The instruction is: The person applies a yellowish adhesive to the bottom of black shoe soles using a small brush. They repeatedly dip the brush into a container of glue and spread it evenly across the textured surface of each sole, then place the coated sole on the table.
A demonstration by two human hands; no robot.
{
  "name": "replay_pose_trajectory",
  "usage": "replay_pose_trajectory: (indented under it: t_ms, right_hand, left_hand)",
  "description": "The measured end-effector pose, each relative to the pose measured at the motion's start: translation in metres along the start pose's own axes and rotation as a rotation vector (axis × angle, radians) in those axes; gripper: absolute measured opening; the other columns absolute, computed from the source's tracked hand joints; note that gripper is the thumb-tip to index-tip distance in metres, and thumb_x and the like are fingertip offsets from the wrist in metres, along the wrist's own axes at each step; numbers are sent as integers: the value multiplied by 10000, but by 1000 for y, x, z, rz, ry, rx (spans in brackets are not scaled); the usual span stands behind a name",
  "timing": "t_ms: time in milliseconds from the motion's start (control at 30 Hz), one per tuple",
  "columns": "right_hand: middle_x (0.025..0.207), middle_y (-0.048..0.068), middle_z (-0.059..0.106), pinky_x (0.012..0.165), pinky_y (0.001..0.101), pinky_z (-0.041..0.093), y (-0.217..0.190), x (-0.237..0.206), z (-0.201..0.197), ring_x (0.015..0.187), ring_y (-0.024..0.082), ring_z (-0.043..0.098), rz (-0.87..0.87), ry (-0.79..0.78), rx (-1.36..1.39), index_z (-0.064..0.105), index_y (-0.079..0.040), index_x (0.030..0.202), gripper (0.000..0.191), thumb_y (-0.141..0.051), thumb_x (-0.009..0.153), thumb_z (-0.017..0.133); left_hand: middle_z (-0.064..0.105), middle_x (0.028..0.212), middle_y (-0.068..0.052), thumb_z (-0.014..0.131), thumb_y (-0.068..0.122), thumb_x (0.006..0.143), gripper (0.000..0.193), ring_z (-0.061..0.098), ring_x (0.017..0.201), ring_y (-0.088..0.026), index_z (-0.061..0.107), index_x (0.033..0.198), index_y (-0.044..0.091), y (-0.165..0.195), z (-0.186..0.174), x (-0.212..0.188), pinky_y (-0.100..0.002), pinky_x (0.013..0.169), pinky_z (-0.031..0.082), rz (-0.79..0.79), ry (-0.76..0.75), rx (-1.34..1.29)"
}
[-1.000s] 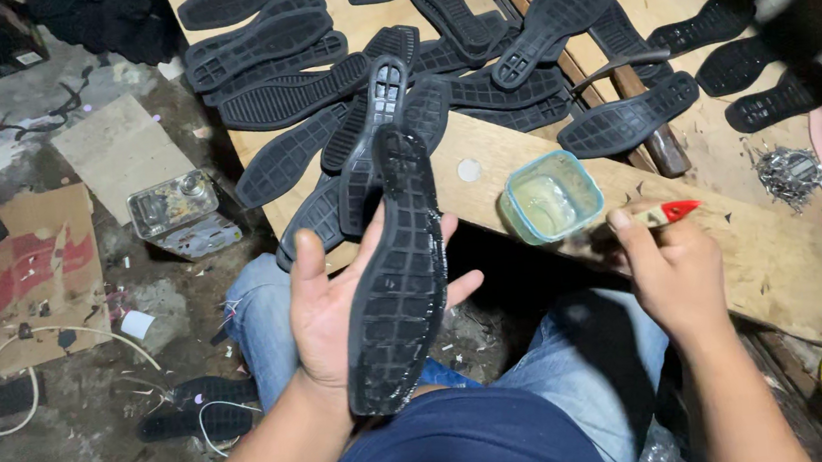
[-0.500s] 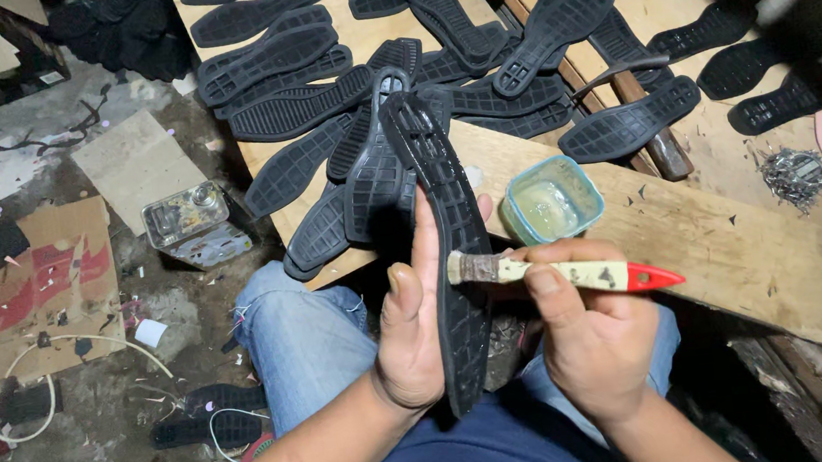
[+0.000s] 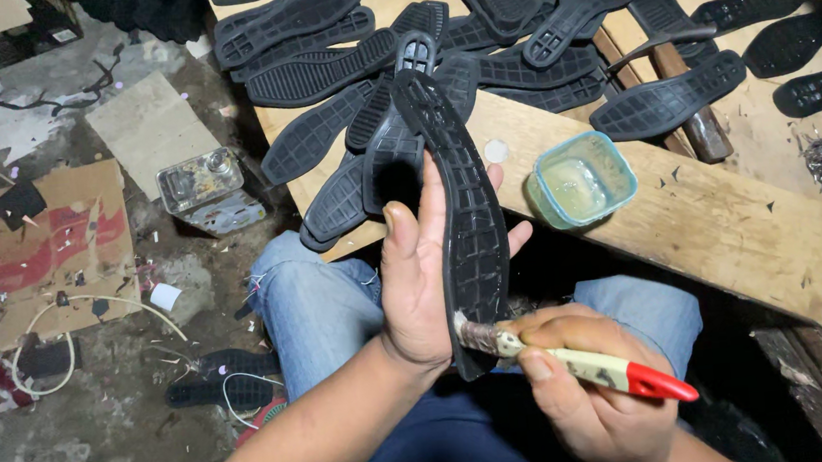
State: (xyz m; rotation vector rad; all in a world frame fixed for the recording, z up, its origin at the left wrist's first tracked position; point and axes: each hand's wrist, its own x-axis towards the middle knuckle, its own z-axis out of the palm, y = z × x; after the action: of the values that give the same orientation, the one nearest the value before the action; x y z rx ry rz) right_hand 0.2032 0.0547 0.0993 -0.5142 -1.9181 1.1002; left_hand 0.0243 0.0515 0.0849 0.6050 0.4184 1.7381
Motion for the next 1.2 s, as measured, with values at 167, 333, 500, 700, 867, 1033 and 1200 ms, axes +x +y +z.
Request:
replay_pose_trajectory:
  t_ms: [167,333,500,700,867,1033,1200]
  right_hand:
    - [998,131,771,740,275,619,-2,0,-13,827,179,772,-41,-199,-91,621,10,1073,199,-10,892,701]
    - [1075,160,755,789,287,633,-1,10,-16,913,202,776,-117,-220,-10,592,15,1112,217,-17,933,710]
    - [1125,229,736,1012,392,554,3,27,-21,989,252,728,-28,-78,30,596,32,1140,184,31,962,646]
    - [1196,214,697,982,302,585,13,44,-25,1065,207,712,-34,183,47,558,27,1210,157,13,1065,616]
    - [1212,210,681,952,334,587,-1,45,-36,1057,246,713,-118,86,-103,589,-4,1169,214,3,969,667]
    - [1207,229,689,901,360,589,-11,47,-22,1034,304,733,-247,-89,-335,627,6,1100,255,20,871,737]
    - [1208,216,672,957,379,595,-13,48,-22,1092,323,726,-288,-186,-165,620,1,1090,256,23,849,704]
  left_hand:
    - [58,1776,-79,301,750,984,960,75,1645,-251,-71,1696,226,1,-3,0,-580,1268,219,-19,-13,-107]
    - [123,1745,-37,312,771,958,1010,140,1610,-209,-51,1706,197,2,-1,-1,-539,1256,259,-121,-63,-171]
    - [223,1719,-69,314,835,937,1068,298,1528,-205,-49,1732,221,0,3,-12,-430,1272,280,-233,-115,-187]
    - [354,1615,-115,366,846,1003,1073,449,1409,-256,-25,1755,187,8,-3,-22,-428,1206,365,-297,-224,-357]
    - [363,1648,-133,393,835,932,1136,465,1467,-283,13,1773,174,18,-6,-26,-524,1278,362,-382,-272,-630]
    - [339,1643,-147,391,838,945,1093,442,1462,-293,38,1729,163,20,-4,-29,-456,1253,361,-392,-248,-713]
    - [293,1680,-178,425,870,854,1185,379,1536,-278,-1,1726,190,22,-4,-28,-460,1236,357,-409,-199,-409]
